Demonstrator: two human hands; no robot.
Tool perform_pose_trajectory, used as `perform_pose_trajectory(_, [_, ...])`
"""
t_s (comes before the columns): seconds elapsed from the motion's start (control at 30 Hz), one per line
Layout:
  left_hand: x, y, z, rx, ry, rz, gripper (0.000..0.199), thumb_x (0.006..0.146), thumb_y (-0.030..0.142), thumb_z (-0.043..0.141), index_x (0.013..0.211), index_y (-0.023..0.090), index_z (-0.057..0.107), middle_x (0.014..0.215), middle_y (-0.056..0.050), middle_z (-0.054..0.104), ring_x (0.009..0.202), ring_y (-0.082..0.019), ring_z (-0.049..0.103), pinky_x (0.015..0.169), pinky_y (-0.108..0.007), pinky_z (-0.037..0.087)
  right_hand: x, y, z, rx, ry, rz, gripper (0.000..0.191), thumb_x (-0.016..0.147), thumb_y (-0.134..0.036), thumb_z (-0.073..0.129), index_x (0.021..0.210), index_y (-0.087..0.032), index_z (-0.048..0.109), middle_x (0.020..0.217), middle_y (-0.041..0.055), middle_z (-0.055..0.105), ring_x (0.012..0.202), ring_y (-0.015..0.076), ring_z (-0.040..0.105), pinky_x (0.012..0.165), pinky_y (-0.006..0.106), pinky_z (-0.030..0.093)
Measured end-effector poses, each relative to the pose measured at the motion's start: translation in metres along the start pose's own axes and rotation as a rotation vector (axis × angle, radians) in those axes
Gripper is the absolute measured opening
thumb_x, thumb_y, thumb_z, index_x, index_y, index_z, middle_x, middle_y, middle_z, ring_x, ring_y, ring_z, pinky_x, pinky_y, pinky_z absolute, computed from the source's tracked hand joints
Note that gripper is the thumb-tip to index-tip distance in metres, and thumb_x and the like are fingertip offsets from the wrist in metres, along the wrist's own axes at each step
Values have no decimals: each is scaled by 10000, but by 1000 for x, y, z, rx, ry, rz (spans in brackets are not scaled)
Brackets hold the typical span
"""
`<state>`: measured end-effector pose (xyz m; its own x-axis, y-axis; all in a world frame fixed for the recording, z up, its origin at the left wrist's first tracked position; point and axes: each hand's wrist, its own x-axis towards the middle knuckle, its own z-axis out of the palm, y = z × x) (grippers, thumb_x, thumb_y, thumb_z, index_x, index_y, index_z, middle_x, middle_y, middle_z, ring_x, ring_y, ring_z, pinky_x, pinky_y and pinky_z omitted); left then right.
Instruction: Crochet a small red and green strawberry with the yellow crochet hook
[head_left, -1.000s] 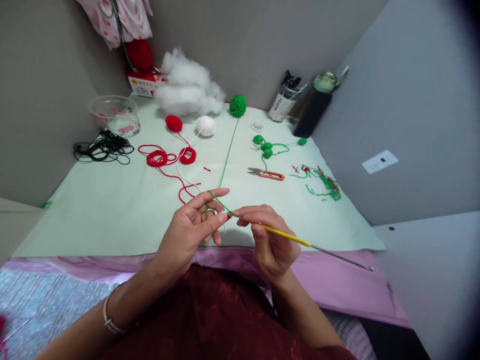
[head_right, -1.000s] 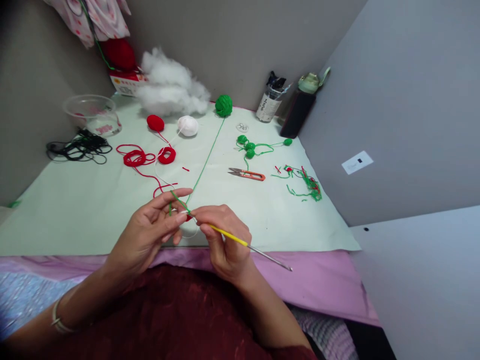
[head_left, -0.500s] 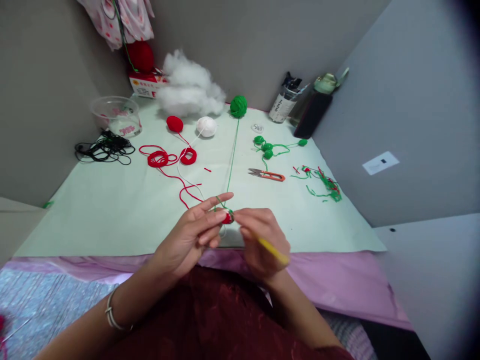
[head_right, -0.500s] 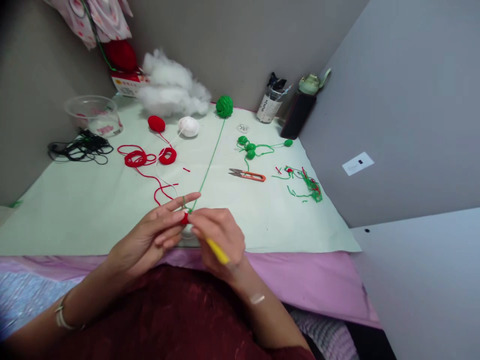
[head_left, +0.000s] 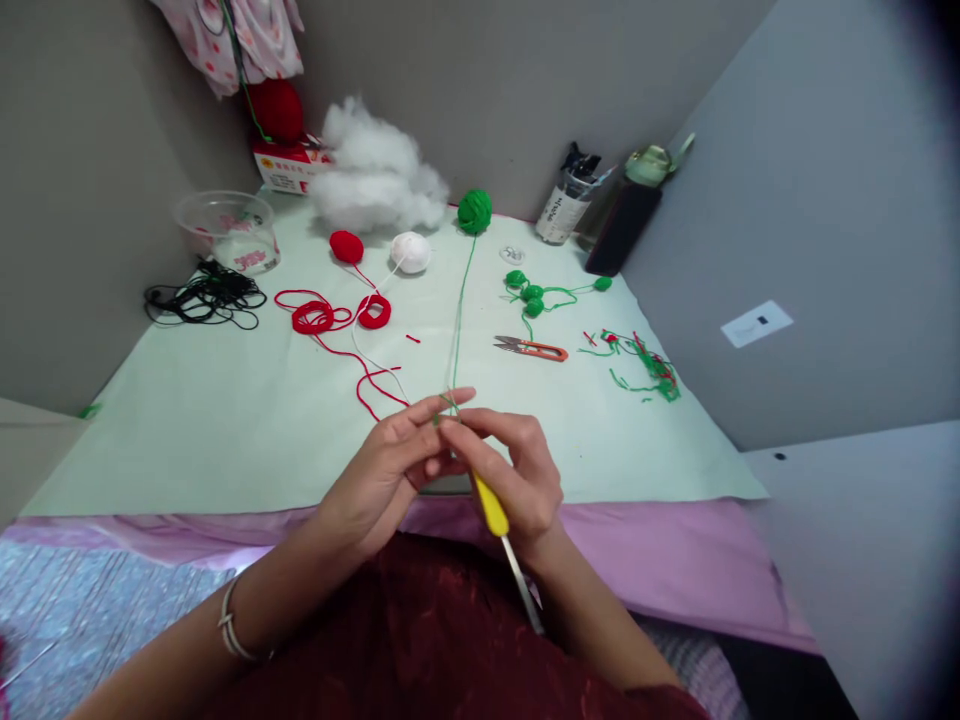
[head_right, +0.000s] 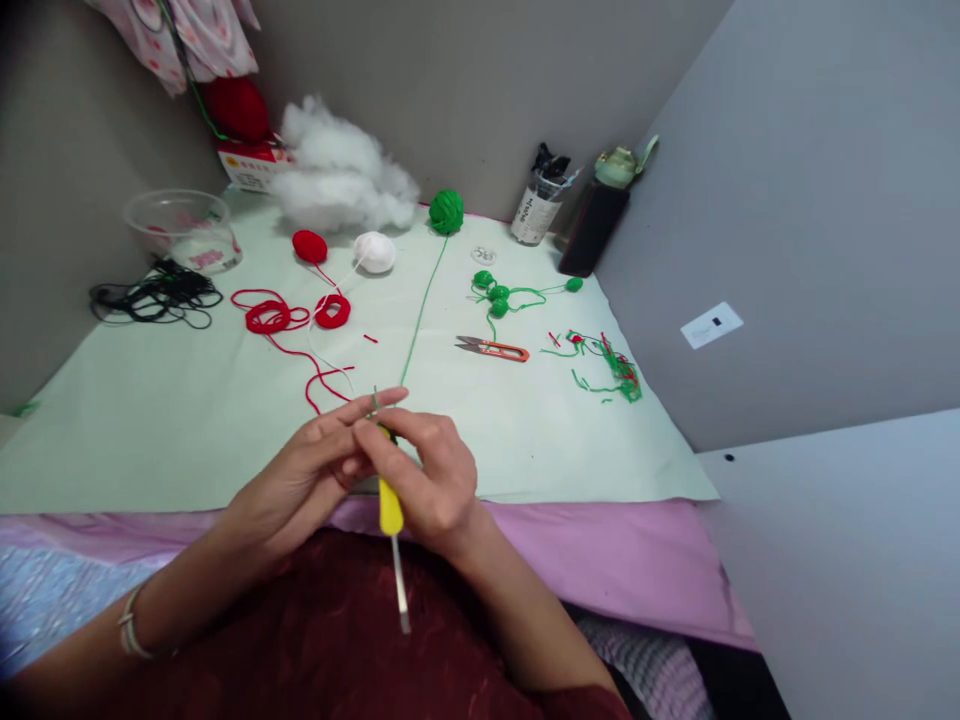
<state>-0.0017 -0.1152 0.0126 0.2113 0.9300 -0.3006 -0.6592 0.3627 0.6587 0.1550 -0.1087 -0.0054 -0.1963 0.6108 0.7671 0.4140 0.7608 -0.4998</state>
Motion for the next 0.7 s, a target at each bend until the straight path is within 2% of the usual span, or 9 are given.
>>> perform_pose_trajectory(0.07, [1,2,-2,-62,2,-69,329,784,216,887,1105,165,840,681,52,572,533,-12,441,636,-131,538,3,0,-2,101,70,86,283,995,-132,625,1185,-288,766,1032,60,781,918,215,732,753,378,621])
perform_pose_trajectory(0.13, [1,4,-3,-64,26,-39,302,781,176,881,1081,178,845,696,52,581,539,-15,451,659,-142,555,9,0,-3,286,130,243,244,1019,-156,588,1101,-282,781,923,36,765,778,182,694,680,352,590])
perform_pose_trajectory(0.2, [1,4,-2,-10,29,17,313,794,170,869,1102,221,841,772,35,641,587,-31,505,688,-161,567,13,0,-3,446,114,351,203,1020,-202,604,1029,-275,793,903,30,754,747,168,669,663,338,564])
perform_pose_trajectory(0.27, [-1,3,-1,78,13,66,335,813,188,858,1139,263,832,852,24,687,643,-48,562,723,-179,568,15,1,-1,521,63,399,169,1009,-235,636,1003,-275,801,933,32,764,799,173,678,703,341,559])
perform_pose_trajectory(0.33, [-2,1,0,157,1,105,325,829,209,850,1146,276,829,869,22,697,691,-62,605,746,-182,555,14,4,0,559,51,457,148,1004,-259,653,1002,-273,800,945,32,774,810,171,681,725,338,555])
perform_pose_trajectory(0.47, [-4,2,-1,234,-15,122,307,847,225,831,1150,270,825,867,11,702,748,-96,659,737,-202,539,13,8,-2,757,55,625,172,1020,-344,632,975,-246,766,889,24,767,703,144,654,690,315,549])
perform_pose_trajectory(0.57, [-5,3,-2,257,-13,109,320,854,236,822,1173,264,814,892,1,713,763,-109,678,745,-215,541,14,9,-5,827,32,651,199,1038,-358,600,963,-235,737,883,21,768,709,139,662,704,306,558])
perform_pose_trajectory(0.7, [-5,4,-1,261,0,147,319,830,239,839,1147,270,819,869,14,662,778,-117,663,771,-239,569,14,4,-11,653,14,548,211,1067,-312,540,997,-233,723,926,25,778,770,149,703,751,320,589])
